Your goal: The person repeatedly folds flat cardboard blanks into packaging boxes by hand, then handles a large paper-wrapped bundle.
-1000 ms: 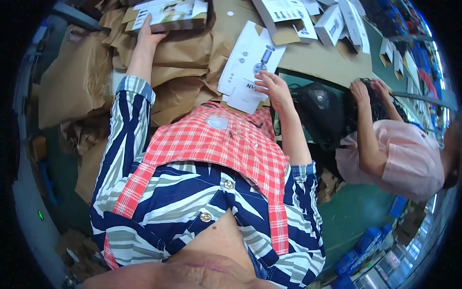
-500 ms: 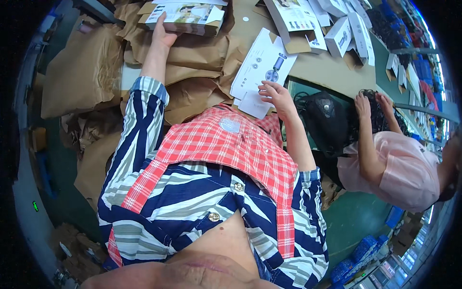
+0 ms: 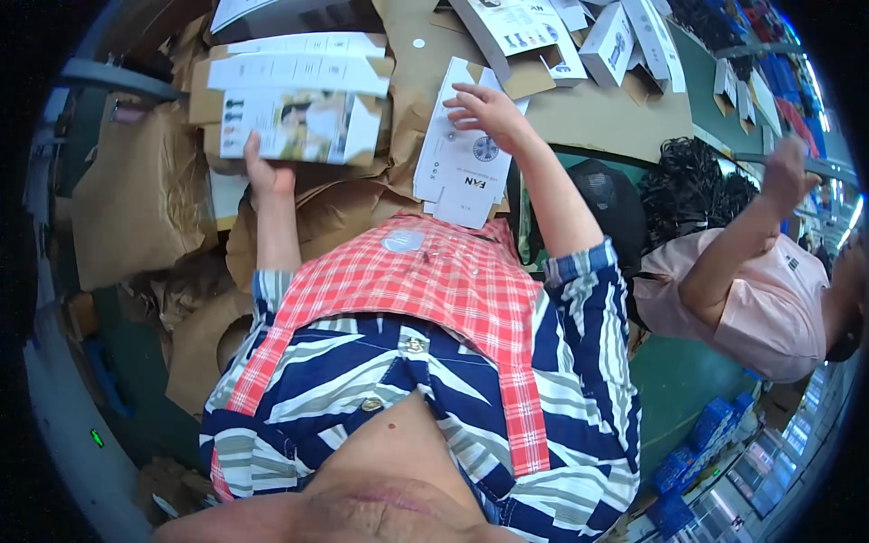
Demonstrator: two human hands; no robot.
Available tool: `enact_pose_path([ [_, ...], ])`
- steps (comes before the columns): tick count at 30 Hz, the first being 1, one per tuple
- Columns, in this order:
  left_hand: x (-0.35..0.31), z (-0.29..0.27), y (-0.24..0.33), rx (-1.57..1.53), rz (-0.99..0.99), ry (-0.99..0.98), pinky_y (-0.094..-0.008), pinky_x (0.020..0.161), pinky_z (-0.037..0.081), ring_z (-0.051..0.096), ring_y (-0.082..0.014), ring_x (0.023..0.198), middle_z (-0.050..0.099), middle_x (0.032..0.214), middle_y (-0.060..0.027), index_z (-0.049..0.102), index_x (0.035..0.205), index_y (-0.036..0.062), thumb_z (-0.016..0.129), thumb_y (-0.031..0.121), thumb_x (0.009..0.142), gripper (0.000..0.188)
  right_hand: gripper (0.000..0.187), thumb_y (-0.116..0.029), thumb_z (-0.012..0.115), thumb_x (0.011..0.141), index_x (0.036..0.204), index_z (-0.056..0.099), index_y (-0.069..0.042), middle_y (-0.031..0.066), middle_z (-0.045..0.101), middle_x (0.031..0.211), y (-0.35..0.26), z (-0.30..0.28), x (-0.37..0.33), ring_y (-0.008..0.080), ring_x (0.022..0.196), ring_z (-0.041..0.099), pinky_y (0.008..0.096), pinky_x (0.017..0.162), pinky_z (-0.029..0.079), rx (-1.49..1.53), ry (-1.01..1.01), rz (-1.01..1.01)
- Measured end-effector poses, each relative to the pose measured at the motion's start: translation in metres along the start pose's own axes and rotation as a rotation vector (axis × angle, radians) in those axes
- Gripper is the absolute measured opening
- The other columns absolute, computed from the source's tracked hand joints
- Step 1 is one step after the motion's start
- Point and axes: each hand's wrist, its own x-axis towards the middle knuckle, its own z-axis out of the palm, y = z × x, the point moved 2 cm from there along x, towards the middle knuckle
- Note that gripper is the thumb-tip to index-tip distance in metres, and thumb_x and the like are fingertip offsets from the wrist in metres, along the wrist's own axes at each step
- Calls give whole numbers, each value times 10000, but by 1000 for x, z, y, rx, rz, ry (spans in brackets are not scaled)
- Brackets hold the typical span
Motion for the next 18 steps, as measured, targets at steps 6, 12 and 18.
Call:
enact_pose_path([
  [6,-58,27,7,362,77,-432,-376,960,364,469,-219,1105,475,1202,-50,398,1259,44,593,143,752,553,446,-143,520,848,1263,428,-9,117,588,1092,-42,-61,38,180,916,584,275,761,497,-160,213,3],
  [12,-81,132,-23,805,695,-1287,-363,906,416,488,-270,1114,514,1176,-127,484,1140,63,710,87,673,519,540,-266,618,779,1217,474,15,161,592,1074,-61,-210,42,212,955,572,312,807,463,-263,732,-402],
  [18,-92,171,-57,1018,1202,-1897,-427,946,339,494,-251,1101,530,1163,-87,501,1102,114,580,100,771,341,456,-244,495,893,1253,416,23,118,531,1204,-110,-149,-11,214,1101,511,316,877,435,46,288,-437],
])
